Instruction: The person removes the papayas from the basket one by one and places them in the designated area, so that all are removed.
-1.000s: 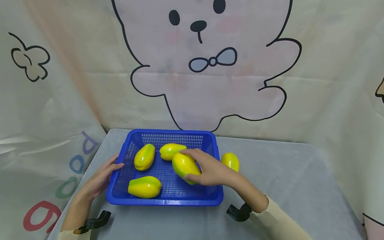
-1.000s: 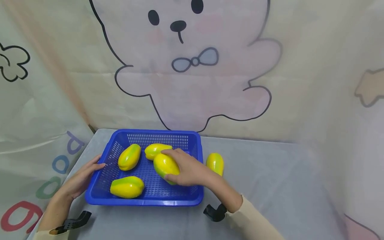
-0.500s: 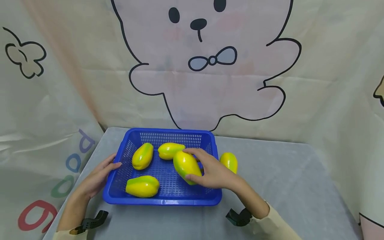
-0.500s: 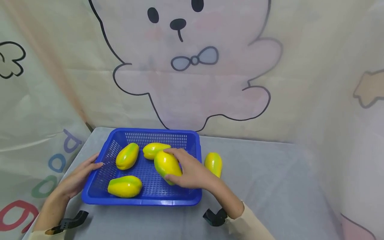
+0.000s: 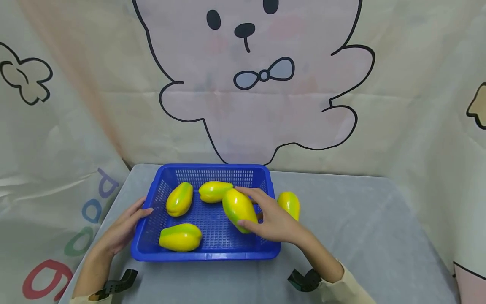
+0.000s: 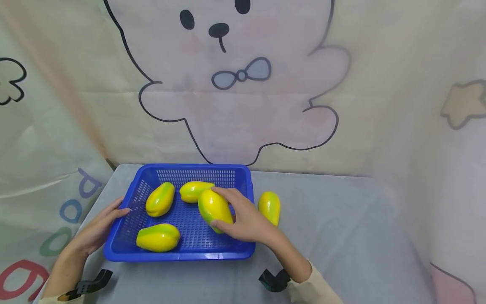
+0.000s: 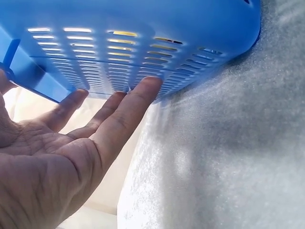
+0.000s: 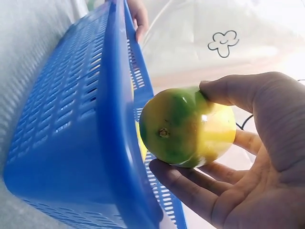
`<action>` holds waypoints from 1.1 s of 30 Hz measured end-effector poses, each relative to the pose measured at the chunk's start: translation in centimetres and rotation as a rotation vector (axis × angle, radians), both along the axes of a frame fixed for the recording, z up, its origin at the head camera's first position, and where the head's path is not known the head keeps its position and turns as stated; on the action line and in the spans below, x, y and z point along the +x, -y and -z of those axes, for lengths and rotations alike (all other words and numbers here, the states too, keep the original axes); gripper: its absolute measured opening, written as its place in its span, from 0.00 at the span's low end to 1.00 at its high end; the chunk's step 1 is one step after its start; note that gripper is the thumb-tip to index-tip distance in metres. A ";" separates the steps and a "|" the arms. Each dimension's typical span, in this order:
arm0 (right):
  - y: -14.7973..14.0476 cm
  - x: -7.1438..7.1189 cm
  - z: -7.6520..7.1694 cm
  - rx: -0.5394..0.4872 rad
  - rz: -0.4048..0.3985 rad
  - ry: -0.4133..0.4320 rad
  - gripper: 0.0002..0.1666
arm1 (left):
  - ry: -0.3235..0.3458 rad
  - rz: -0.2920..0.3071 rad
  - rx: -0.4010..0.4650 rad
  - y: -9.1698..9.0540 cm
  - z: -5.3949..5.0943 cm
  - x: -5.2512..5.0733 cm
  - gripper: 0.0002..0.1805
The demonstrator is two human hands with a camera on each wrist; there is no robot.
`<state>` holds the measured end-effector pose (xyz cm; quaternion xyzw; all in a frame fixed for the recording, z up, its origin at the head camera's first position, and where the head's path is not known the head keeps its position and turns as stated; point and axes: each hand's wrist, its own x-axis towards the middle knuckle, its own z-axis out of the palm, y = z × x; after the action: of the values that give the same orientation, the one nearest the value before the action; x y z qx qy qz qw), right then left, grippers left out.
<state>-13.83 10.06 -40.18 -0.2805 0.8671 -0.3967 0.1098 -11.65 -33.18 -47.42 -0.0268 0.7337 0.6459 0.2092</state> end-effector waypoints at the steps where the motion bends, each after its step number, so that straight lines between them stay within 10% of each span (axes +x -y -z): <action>1: -0.1 0.1 -0.1 -0.012 0.011 0.002 0.47 | -0.001 0.000 0.000 0.0 0.0 0.0 0.41; 33: -3.5 1.6 0.2 -0.204 0.183 0.018 0.48 | 0.005 0.004 -0.008 0.1 0.0 0.0 0.41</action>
<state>-12.25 13.54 -40.36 -0.2061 0.8434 -0.4935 0.0519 -11.67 -33.32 -47.43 -0.0280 0.7358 0.6424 0.2124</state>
